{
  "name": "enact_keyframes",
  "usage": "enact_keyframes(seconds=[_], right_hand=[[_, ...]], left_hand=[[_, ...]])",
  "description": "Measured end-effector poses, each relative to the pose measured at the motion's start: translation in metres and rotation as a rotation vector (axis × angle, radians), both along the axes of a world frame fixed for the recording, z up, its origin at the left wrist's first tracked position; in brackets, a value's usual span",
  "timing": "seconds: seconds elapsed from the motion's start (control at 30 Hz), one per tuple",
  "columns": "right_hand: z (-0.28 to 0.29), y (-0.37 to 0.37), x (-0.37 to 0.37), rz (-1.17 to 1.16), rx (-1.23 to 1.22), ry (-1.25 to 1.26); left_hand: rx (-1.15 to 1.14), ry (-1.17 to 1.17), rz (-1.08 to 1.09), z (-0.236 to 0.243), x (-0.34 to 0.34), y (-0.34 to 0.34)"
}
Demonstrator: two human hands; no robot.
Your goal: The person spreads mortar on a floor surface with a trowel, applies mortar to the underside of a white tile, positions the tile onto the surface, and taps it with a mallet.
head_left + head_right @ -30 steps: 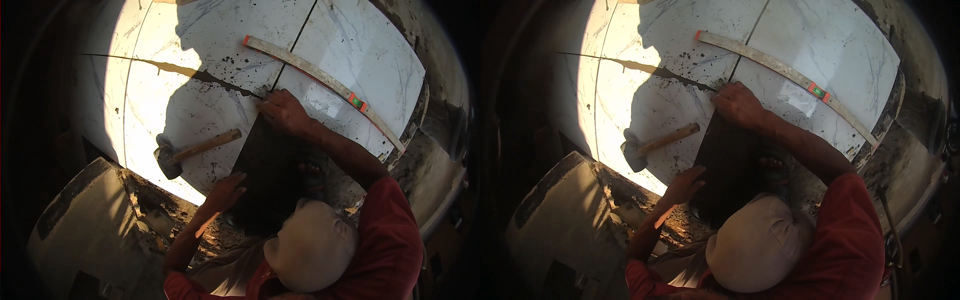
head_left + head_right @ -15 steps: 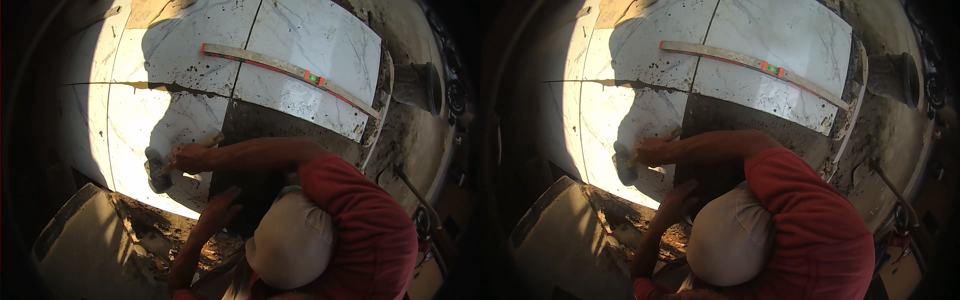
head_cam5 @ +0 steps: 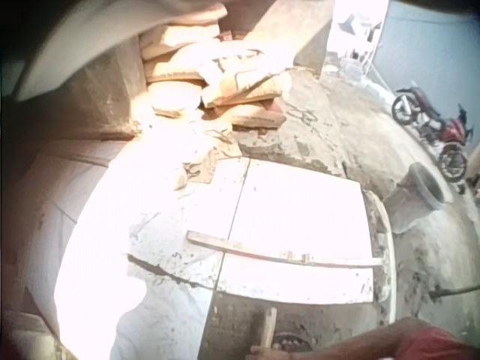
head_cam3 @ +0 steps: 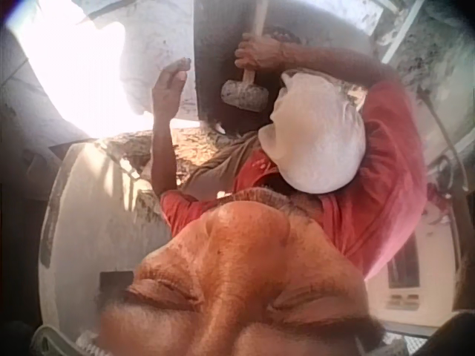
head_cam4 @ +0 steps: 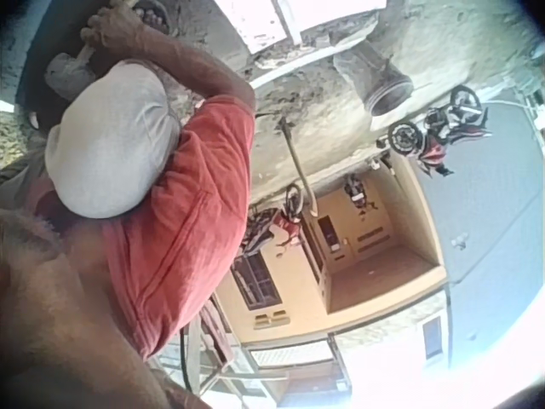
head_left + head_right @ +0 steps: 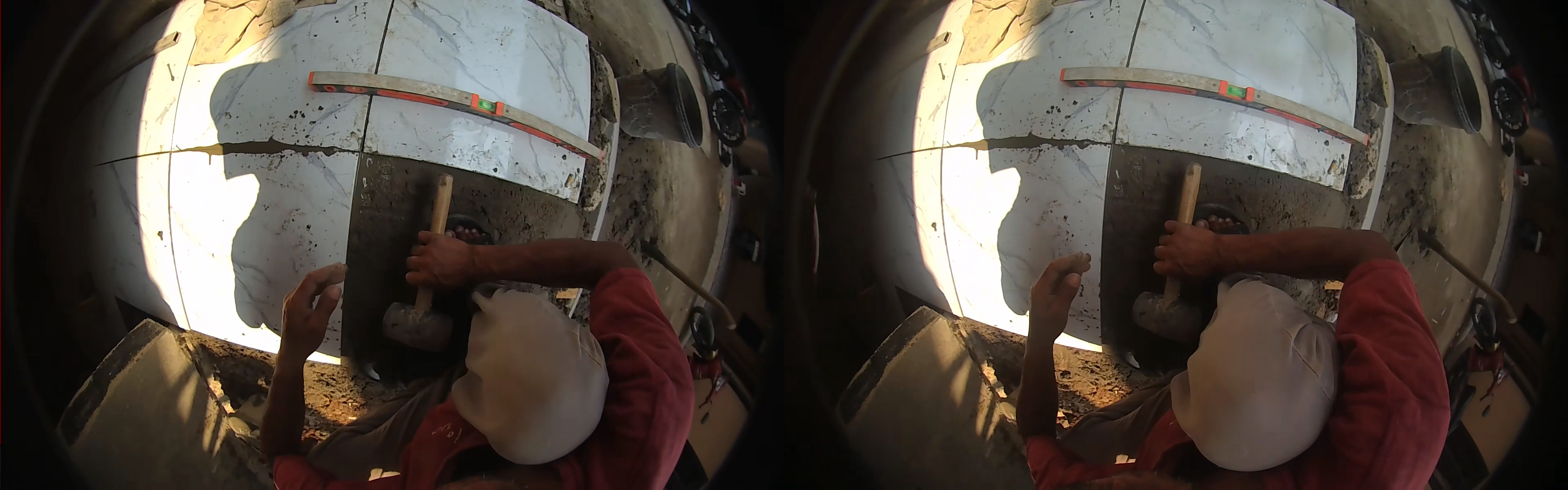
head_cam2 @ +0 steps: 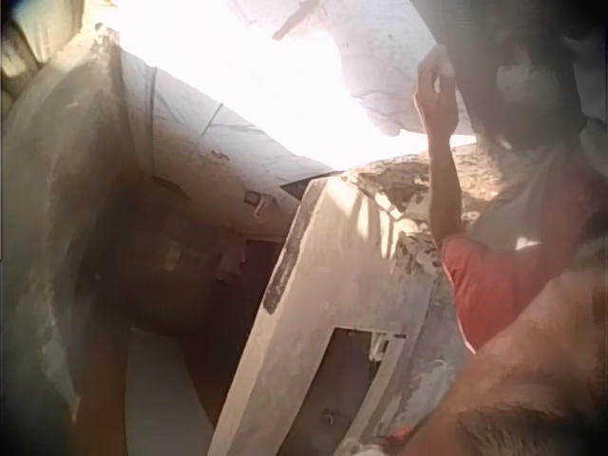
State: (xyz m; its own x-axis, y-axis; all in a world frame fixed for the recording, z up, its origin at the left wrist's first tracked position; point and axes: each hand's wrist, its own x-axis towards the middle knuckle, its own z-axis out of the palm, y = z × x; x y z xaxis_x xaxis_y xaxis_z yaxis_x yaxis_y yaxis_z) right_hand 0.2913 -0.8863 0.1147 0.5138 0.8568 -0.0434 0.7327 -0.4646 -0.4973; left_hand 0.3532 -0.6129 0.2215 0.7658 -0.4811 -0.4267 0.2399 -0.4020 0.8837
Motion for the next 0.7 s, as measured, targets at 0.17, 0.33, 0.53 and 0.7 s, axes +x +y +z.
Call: enact_keyframes(seconds=[0.17, 0.33, 0.53, 0.7], right_hand=[[-0.003, -0.008, -0.007, 0.124, 0.017, 0.090], [-0.011, 0.000, -0.007, 0.181, 0.104, 0.093], [-0.018, -0.006, 0.024, 0.184, 0.004, 0.140], [-0.011, -0.010, 0.014, 0.239, 0.056, 0.147]], left_hand=[[0.113, 0.061, 0.007, -0.011, -0.009, 0.013], [0.152, 0.051, 0.062, -0.016, -0.017, 0.027], [0.203, 0.006, 0.013, -0.011, -0.016, 0.018], [0.250, -0.055, -0.016, -0.006, -0.011, 0.013]])
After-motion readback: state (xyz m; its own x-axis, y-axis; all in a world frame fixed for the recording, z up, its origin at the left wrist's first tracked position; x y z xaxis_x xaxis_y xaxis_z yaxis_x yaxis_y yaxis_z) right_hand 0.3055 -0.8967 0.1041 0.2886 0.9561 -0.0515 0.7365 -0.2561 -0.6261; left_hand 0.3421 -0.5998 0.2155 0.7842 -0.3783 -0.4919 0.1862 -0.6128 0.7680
